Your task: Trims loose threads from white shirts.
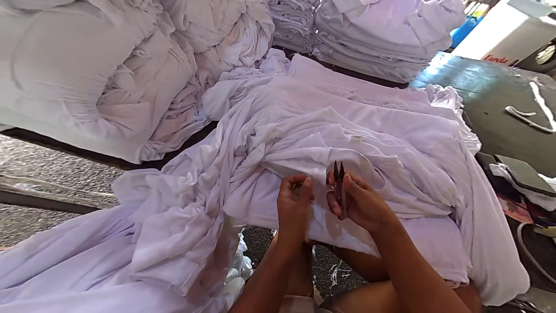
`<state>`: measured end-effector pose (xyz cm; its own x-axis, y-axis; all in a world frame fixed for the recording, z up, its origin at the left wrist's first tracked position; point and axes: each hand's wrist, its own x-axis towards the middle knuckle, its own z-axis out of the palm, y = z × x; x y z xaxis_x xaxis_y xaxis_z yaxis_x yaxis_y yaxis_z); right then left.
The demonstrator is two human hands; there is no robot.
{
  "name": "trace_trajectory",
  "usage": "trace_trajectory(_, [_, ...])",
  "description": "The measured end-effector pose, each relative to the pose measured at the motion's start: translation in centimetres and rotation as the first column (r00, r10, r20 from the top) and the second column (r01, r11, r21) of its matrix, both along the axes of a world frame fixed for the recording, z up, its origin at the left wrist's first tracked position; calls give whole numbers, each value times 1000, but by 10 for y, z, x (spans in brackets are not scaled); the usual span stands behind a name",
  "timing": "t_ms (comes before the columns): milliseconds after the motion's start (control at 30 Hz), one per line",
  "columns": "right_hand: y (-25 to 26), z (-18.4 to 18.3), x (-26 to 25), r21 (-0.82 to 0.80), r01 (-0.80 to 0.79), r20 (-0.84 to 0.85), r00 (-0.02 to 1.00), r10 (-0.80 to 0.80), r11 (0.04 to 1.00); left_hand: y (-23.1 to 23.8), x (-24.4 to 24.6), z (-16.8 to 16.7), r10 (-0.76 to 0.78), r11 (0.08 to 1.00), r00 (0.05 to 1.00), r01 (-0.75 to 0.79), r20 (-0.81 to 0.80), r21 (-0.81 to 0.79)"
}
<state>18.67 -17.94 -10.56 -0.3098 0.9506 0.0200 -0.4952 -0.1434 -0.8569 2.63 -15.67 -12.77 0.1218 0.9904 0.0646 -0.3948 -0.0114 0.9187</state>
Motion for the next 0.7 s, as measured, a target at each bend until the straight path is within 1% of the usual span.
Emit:
trace_trajectory(33, [-1,0,-2,-16,7,-21,1000,-7,1000,3,1,4,-58,997,997,54,-59,-61])
trace_trajectory(67, [-1,-1,-3,-24,6,-36,999,-7,1000,4,2,4,-96,993,990,88,-103,-76])
trace_trajectory(133, [-3,0,-3,7,33,3,999,-33,999,5,5,-3,-89,996,983,92,-160,10])
trace_trajectory(167, [-5,2,-4,67,83,102,991,-89,994,4,4,-7,-72,992,982,88,-175,86])
trace_trajectory(200, [-9,2,-5,186,149,274,941,-197,971,2,2,-9,-54,983,980,86,-192,160])
trace_trajectory(233, [-12,1,-6,353,194,458,817,-350,915,1,-2,-11,-38,973,979,83,-202,215])
trace_trajectory(267, [-16,-2,-8,519,181,594,627,-505,835,-1,-6,-11,-24,964,976,80,-216,253])
trace_trajectory(300, [-18,-7,-9,652,119,659,399,-637,749,-2,-10,-12,-7,956,973,75,-233,283])
trace_trajectory(333, [-19,-12,-10,732,48,659,206,-723,680,-3,-15,-12,6,949,968,73,-250,306])
trace_trajectory(367, [-19,-16,-11,771,-4,635,80,-769,636,-3,-18,-12,12,945,964,76,-265,318])
trace_trajectory(400, [-19,-19,-12,793,-40,608,0,-794,607,-4,-19,-12,12,942,961,81,-276,325])
trace_trajectory(433, [-18,-20,-15,804,-63,589,-53,-806,591,-4,-19,-12,8,940,957,91,-289,330])
trace_trajectory(500, [-14,-22,-19,814,-71,569,-103,-816,577,-5,-17,-12,-5,934,951,115,-309,338])
trace_trajectory(533, [-12,-23,-19,815,-63,569,-97,-817,576,-5,-16,-12,-10,932,950,122,-312,340])
trace_trajectory(600, [-10,-24,-18,804,-52,589,-66,-806,592,-4,-17,-11,-8,933,949,121,-316,339])
trace_trajectory(700, [-11,-24,-20,769,-37,640,18,-769,639,0,-21,-12,13,931,936,116,-351,345])
